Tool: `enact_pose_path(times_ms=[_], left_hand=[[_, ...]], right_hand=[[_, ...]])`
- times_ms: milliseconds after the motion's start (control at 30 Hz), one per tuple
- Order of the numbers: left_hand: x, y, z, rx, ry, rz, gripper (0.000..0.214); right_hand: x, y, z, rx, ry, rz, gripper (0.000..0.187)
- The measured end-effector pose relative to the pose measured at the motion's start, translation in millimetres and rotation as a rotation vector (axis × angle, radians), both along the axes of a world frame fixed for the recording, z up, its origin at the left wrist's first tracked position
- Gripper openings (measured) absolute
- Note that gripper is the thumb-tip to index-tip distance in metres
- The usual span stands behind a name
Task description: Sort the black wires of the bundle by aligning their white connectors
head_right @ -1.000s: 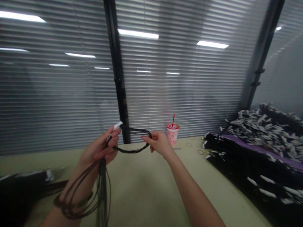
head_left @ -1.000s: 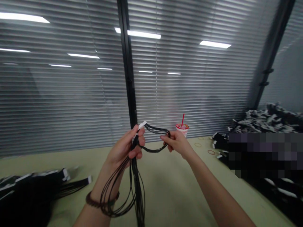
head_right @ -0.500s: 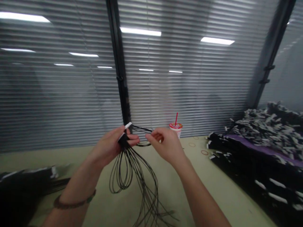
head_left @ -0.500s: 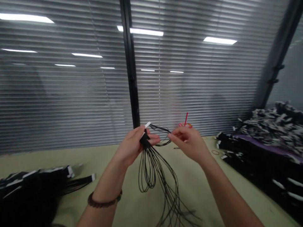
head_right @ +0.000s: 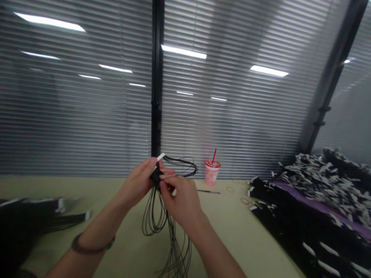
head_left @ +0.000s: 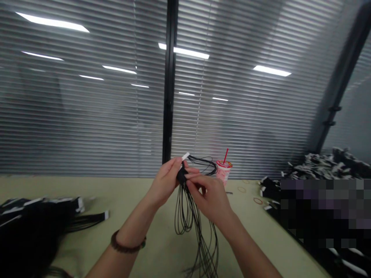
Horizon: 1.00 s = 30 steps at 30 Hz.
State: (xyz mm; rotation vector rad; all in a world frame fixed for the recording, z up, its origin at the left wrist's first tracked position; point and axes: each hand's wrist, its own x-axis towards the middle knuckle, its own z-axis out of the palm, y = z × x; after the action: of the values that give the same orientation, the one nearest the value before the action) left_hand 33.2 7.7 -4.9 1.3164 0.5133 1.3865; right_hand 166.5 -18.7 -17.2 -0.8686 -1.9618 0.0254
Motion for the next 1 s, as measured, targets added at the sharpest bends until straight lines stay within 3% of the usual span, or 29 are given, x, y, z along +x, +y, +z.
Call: enact_pose_path(times_ms=[133,300,467,567,767,867,933,1000], left_hand=[[-1,-3,1.2,0.097,0.11,0.023,0.024],[-4,-2,1.6,0.241,0.316,0.189,0.024],[-6,-2,2.5,0.263,0.403,0.281,0.025],[-5,-1,3.0,0.286,0.451,0.351,0.024],[0,2,0.7,0.191,0.422,0.397,0.025],[1,2,-0.4,0.031,0.309,0.316,0.022],[-2,3,-1.3,-0.085,0.215,0.246,0.021],[-7,7,-2.8,-0.163,0.141,0.219,0.02]], right_hand=[[-1,-3,0.5,0.032,0.032,-0.023,0.018],[0,-3,0.7,0.005,-0.011,-0.022,0.02],[4,-3,1.6,-0.023,-0.071,0.014,0.022],[5,-4,2.3,-0.065,-0.15,-0.036,0.022],[7,-6,0.2,-0.106,-0.258,-0.183,0.028],[17,-2,0.6,-0.145,-0.228,-0.205,0.022],[26,0,4.7,-0.248,-0.133,-0.091,0.023],[37,-2,12.4,-0.434,0.023,0.179,0.028]])
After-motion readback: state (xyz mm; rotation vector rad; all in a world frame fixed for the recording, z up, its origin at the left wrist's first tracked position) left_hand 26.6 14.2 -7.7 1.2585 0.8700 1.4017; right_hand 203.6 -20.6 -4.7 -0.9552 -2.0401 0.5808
